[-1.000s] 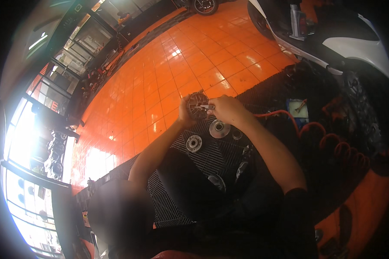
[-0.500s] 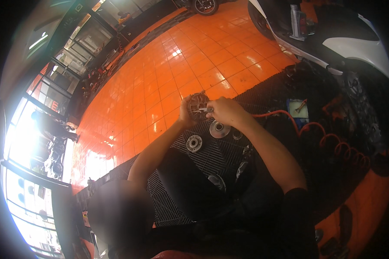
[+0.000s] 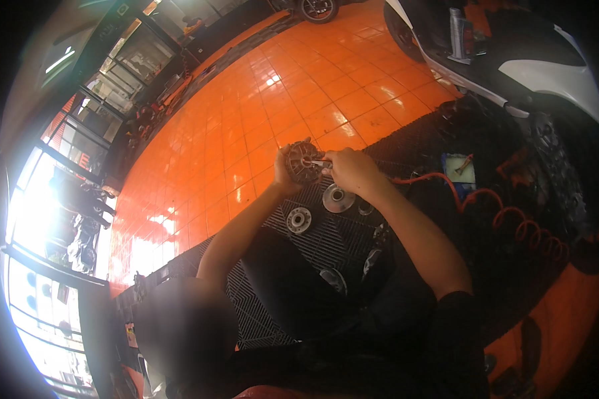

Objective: The person sits on a black mat in a workshop and uses a screwdriver to disassemble and clean several small metal mechanical parts. They remove screws from a circular component, wipe the parts with a cloth, and place them on the mat.

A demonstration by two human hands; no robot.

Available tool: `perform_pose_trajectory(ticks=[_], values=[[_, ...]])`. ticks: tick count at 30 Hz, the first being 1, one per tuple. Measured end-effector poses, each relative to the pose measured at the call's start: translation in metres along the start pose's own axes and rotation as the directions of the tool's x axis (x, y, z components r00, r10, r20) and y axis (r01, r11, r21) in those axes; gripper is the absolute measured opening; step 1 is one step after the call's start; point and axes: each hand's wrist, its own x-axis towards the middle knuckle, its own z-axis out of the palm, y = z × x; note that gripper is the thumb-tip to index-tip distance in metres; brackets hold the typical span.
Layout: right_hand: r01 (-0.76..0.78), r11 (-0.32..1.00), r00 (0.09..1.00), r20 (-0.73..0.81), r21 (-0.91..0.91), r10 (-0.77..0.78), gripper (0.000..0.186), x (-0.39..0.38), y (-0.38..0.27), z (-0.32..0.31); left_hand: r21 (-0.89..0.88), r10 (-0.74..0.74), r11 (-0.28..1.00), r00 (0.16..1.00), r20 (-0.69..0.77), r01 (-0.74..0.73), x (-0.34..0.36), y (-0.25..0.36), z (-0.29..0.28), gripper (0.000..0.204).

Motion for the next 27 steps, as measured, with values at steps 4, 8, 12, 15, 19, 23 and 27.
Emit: perform_pose_trajectory(ticks=[4, 8, 12, 15, 19, 23, 27], values=[[0.071, 0.996, 0.991, 0.112, -0.047, -0.066, 0.032, 0.001, 0.011, 0.001, 0.029, 0.022, 0.999, 0.993, -0.120, -0.019, -0.006, 0.002, 0.019, 0.062], [0.012, 0.998, 0.998, 0.066, -0.068, -0.008, 0.032, 0.002, 0.008, 0.002, -0.022, 0.017, 1.000, 0.998, -0.059, -0.019, -0.004, 0.004, 0.000, 0.059], [0.078, 0.996, 0.972, 0.225, -0.038, -0.067, 0.031, 0.003, 0.017, -0.011, -0.035, 0.019, 0.999, 0.995, -0.096, -0.022, 0.004, -0.001, 0.001, 0.054], [0.101, 0.977, 0.981, 0.142, 0.189, -0.129, 0.033, 0.002, 0.019, -0.010, 0.120, 0.050, 0.992, 0.990, -0.132, -0.034, 0.020, -0.006, -0.012, 0.047], [0.002, 0.997, 0.993, 0.116, 0.081, -0.012, 0.035, 0.001, 0.006, -0.035, 0.234, 0.080, 0.972, 0.951, -0.298, -0.009, 0.016, -0.011, 0.012, 0.040], [0.027, 0.995, 0.996, 0.088, 0.091, -0.035, 0.036, -0.001, 0.006, -0.028, 0.340, 0.097, 0.940, 0.955, -0.281, 0.004, 0.019, -0.006, -0.012, 0.052], [-0.072, 0.935, 0.975, 0.221, 0.348, -0.007, 0.037, 0.003, 0.030, -0.036, 0.483, -0.019, 0.876, 1.000, -0.005, 0.019, 0.005, -0.002, 0.013, 0.067]])
